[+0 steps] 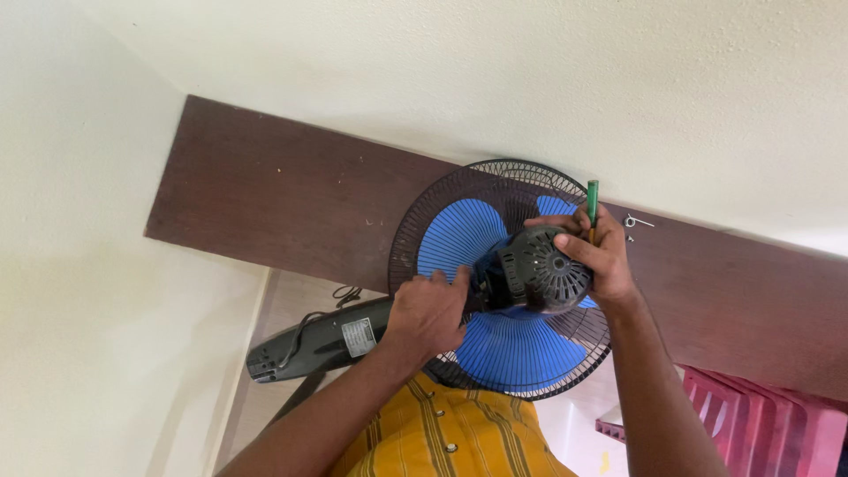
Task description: The person uses a screwdriver to remove and reinsert screws on the back casing of an electric fan placed on a wooden table. They repeatedly loosen and tighten the screws while holding the fan steady.
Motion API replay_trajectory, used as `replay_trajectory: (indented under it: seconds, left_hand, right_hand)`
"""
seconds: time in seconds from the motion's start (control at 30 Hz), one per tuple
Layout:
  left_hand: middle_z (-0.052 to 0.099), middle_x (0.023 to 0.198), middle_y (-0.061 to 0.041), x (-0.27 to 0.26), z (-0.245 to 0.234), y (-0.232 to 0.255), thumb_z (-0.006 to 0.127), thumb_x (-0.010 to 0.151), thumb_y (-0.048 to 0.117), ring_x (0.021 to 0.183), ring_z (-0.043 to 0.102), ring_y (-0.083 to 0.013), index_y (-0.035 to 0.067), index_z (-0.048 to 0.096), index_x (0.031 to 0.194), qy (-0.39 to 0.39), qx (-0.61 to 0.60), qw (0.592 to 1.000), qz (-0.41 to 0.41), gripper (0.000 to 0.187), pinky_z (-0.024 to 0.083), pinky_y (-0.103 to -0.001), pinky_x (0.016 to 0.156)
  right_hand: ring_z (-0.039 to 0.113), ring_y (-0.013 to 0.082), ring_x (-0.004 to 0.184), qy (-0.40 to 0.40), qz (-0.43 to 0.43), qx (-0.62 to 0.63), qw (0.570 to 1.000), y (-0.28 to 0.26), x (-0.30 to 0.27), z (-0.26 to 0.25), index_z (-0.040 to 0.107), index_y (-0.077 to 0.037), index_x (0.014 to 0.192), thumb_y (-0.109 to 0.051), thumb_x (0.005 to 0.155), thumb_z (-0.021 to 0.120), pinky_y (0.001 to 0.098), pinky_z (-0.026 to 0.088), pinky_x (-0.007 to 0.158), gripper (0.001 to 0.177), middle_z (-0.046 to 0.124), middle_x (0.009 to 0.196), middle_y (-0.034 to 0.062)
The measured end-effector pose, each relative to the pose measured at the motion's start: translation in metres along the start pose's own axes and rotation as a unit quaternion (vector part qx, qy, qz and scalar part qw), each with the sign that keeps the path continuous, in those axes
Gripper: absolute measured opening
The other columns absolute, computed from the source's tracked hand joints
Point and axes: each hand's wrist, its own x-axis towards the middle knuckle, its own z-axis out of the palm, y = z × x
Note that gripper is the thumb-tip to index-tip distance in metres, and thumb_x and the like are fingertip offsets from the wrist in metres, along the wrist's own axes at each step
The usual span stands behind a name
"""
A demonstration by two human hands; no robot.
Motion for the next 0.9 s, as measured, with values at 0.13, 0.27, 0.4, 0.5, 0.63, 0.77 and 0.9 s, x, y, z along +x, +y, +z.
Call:
replay_trajectory:
  seconds: [0.13, 0.27, 0.4, 0.5, 0.63, 0.77, 0.9]
  left_hand:
    - [0.063, 0.12, -0.015, -0.002, 0.0, 0.005, 0.08, 0.082, 0.041, 0.095, 0.07, -0.0328, 0.006, 0.031, 0.157, 0.023, 0.013, 0.998, 0.053, 0.096, 0.063, -0.044, 0.073]
    - [0.062, 0.119, -0.014, 0.001, 0.001, 0.002, 0.078, 0.083, 0.042, 0.098, 0.07, -0.0319, 0.006, 0.033, 0.156, 0.017, 0.03, 0.996, 0.076, 0.092, 0.063, -0.044, 0.073]
    - [0.064, 0.115, -0.015, 0.005, 0.003, -0.001, 0.078, 0.082, 0.039, 0.094, 0.071, -0.0314, 0.007, 0.035, 0.155, 0.021, 0.033, 0.995, 0.089, 0.091, 0.063, -0.045, 0.073]
    - [0.065, 0.112, -0.015, 0.007, 0.002, -0.005, 0.079, 0.081, 0.04, 0.09, 0.073, -0.0313, 0.007, 0.035, 0.155, 0.002, 0.043, 0.995, 0.092, 0.092, 0.064, -0.045, 0.07]
    - [0.067, 0.105, -0.014, 0.01, 0.0, -0.008, 0.08, 0.079, 0.039, 0.086, 0.073, -0.0313, 0.007, 0.037, 0.154, 0.009, 0.047, 0.995, 0.088, 0.093, 0.063, -0.045, 0.071]
    - [0.068, 0.104, -0.015, 0.013, -0.001, -0.01, 0.08, 0.08, 0.04, 0.084, 0.074, -0.0296, 0.004, 0.036, 0.154, -0.008, 0.06, 0.995, 0.083, 0.093, 0.064, -0.044, 0.068]
    - [0.069, 0.104, -0.016, 0.012, 0.0, -0.01, 0.08, 0.08, 0.04, 0.083, 0.074, -0.0282, -0.002, 0.034, 0.154, 0.0, 0.064, 0.995, 0.076, 0.097, 0.064, -0.042, 0.068]
  right_hand:
    - [0.075, 0.0397, 0.099, -0.032, 0.027, -0.004, 0.999, 0.002, 0.006, -0.013, 0.045, -0.007, 0.102, -0.018, 0.079, 0.075, 0.0486, 0.065, 0.084, 0.04, 0.066, 0.12, 0.0391]
    - [0.075, 0.0407, 0.106, -0.066, 0.02, 0.038, 0.997, 0.006, 0.003, -0.015, 0.046, -0.006, 0.103, -0.023, 0.077, 0.085, 0.0507, 0.062, 0.086, 0.049, 0.067, 0.125, 0.0372]
    - [0.074, 0.0414, 0.099, -0.014, 0.055, -0.021, 0.998, 0.004, -0.003, -0.012, 0.047, -0.008, 0.103, -0.026, 0.066, 0.087, 0.0525, 0.06, 0.08, 0.057, 0.068, 0.122, 0.0345]
    - [0.074, 0.0415, 0.101, -0.025, 0.066, -0.034, 0.997, -0.004, 0.001, -0.006, 0.042, -0.012, 0.099, -0.021, 0.067, 0.088, 0.0536, 0.059, 0.083, 0.057, 0.069, 0.122, 0.0331]
    - [0.077, 0.0347, 0.107, -0.033, 0.099, -0.161, 0.981, -0.012, 0.001, 0.005, 0.042, -0.016, 0.096, -0.017, 0.065, 0.086, 0.047, 0.059, 0.092, 0.054, 0.074, 0.12, 0.026]
    - [0.076, 0.0321, 0.111, -0.033, 0.105, -0.178, 0.978, -0.013, 0.001, 0.01, 0.038, -0.018, 0.091, -0.014, 0.064, 0.087, 0.0461, 0.059, 0.093, 0.056, 0.074, 0.123, 0.0226]
    - [0.075, 0.0316, 0.112, -0.064, 0.104, -0.157, 0.98, -0.014, 0.003, 0.004, 0.04, -0.019, 0.092, -0.015, 0.065, 0.088, 0.0461, 0.057, 0.096, 0.056, 0.074, 0.124, 0.023]
